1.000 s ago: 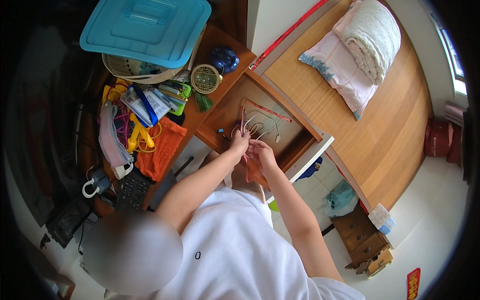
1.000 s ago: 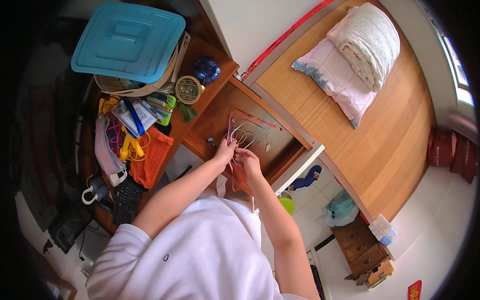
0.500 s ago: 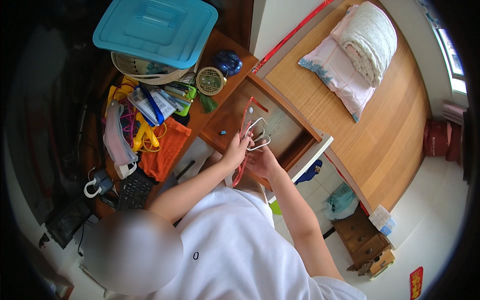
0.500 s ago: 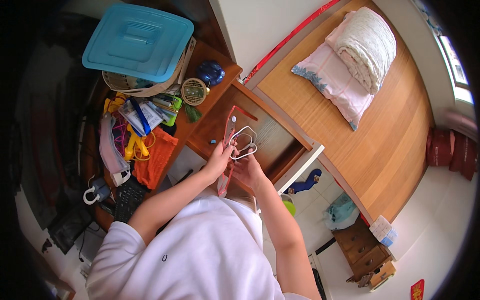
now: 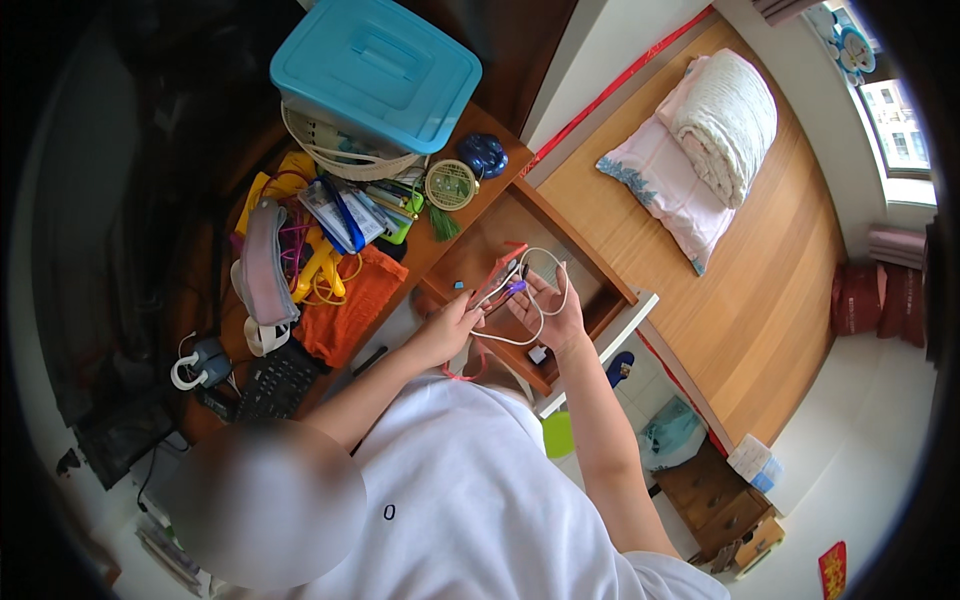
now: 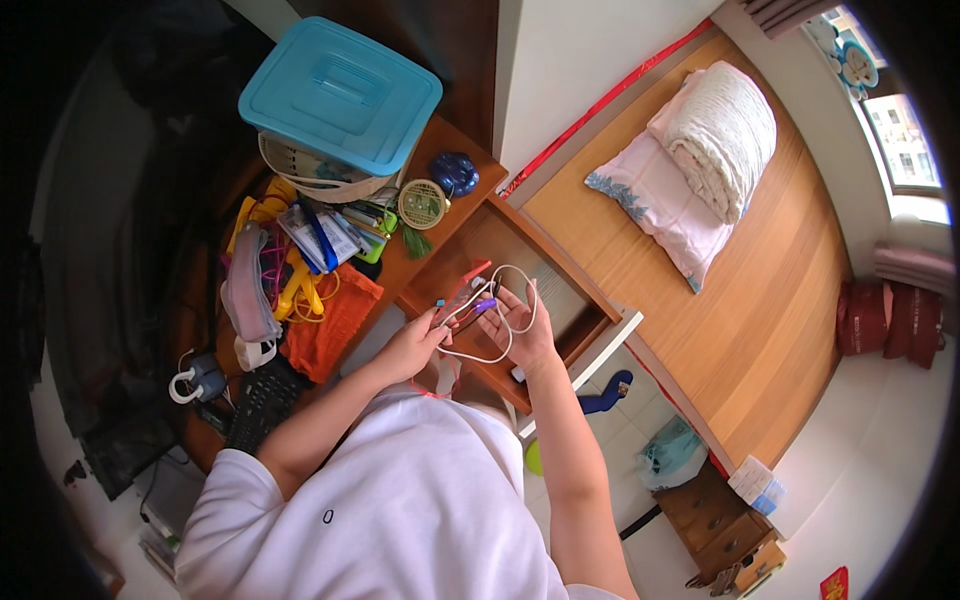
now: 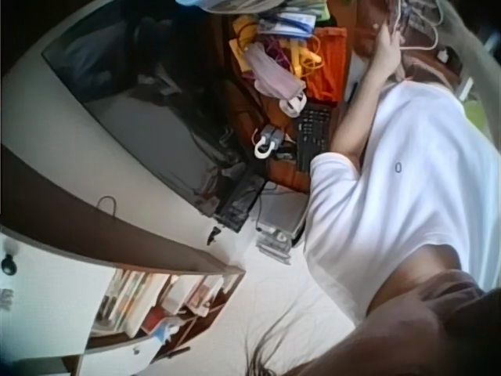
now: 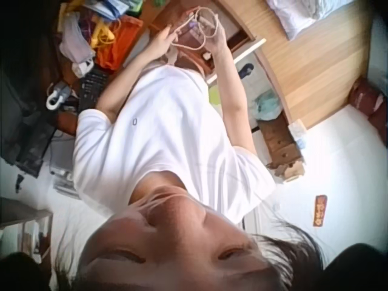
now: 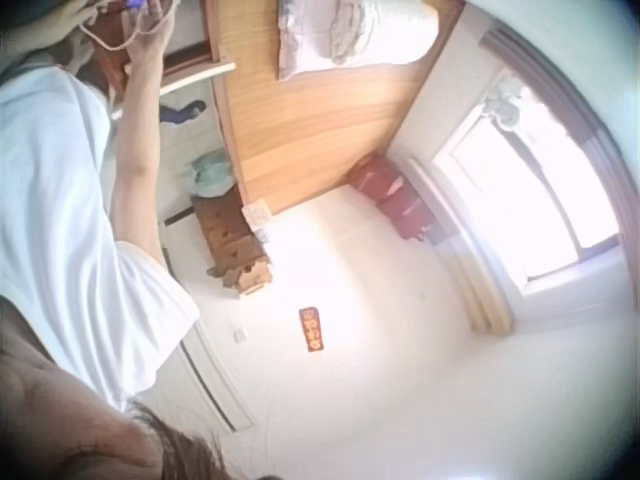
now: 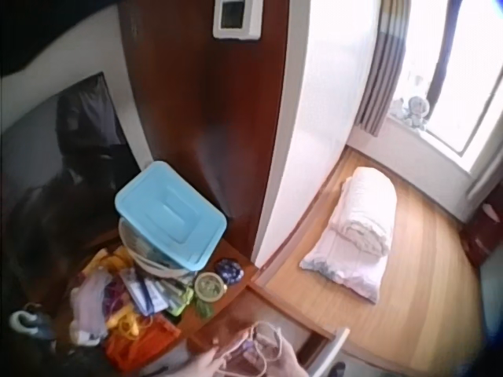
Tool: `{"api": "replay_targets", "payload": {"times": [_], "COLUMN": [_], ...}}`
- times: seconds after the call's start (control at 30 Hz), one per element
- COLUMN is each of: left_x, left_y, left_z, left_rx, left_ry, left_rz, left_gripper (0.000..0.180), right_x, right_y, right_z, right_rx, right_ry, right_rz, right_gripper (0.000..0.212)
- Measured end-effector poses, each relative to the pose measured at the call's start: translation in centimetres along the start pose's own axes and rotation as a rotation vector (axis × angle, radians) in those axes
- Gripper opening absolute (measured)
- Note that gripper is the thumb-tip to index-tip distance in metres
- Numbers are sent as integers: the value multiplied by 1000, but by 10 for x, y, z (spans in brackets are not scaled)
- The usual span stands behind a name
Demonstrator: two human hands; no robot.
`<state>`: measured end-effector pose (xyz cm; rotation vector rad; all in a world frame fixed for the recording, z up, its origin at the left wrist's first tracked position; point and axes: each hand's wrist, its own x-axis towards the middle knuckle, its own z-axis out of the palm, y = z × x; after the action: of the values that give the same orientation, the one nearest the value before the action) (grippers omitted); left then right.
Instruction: The person removes various items from a wooden desk drawer, including an abacus, a yellow cloth, a blue mask, a yellow toy, a pink cord, a white cord, a pink mask, a blue ball, a small fan, pens, a plastic bag, and a white plug. They then wipe the inside of the empty drawer with an orange cloth.
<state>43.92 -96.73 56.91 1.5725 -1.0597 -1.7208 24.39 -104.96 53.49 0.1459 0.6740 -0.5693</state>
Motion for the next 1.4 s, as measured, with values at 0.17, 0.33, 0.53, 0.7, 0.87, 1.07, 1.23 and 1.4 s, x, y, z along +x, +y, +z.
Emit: {"api": "replay_targets", "payload": {"times": [0.17, 0.33, 0.53, 0.7, 0.87, 1.07, 1.23, 1.4], "left_x": [-26, -59, -103, -125, -119, -84, -57, -37], "left_y": [46, 58, 71, 58, 57, 59, 54, 56], "left_z": [-22, -44, -71, -89, -100, -122, -148, -166], "left_rx": [224, 291, 47, 19, -153, -473, -652, -887], "left_ry": [-8, 45, 168, 441, 715, 861, 901, 893], "left_rz": [70, 162, 287, 442, 516, 529, 367, 292], "left_gripper": [22, 23, 22, 22, 25, 26, 24, 22], "right_x": [-15, -24, -25, -16, 22, 93, 114, 106], "right_y": [6, 21, 41, 67, 87, 106, 118, 126], "right_z": [46, 94, 174, 247, 298, 312, 310, 310], "right_rx": [-154, -300, -556, -811, -1049, -1400, -1728, -1732], "right_ry": [-41, -131, -288, -406, -504, -312, -162, -132], "right_rz": [-52, -98, -89, -64, -60, -203, -686, -916], "right_gripper": [41, 38, 45, 54, 43, 39, 38, 33]}}
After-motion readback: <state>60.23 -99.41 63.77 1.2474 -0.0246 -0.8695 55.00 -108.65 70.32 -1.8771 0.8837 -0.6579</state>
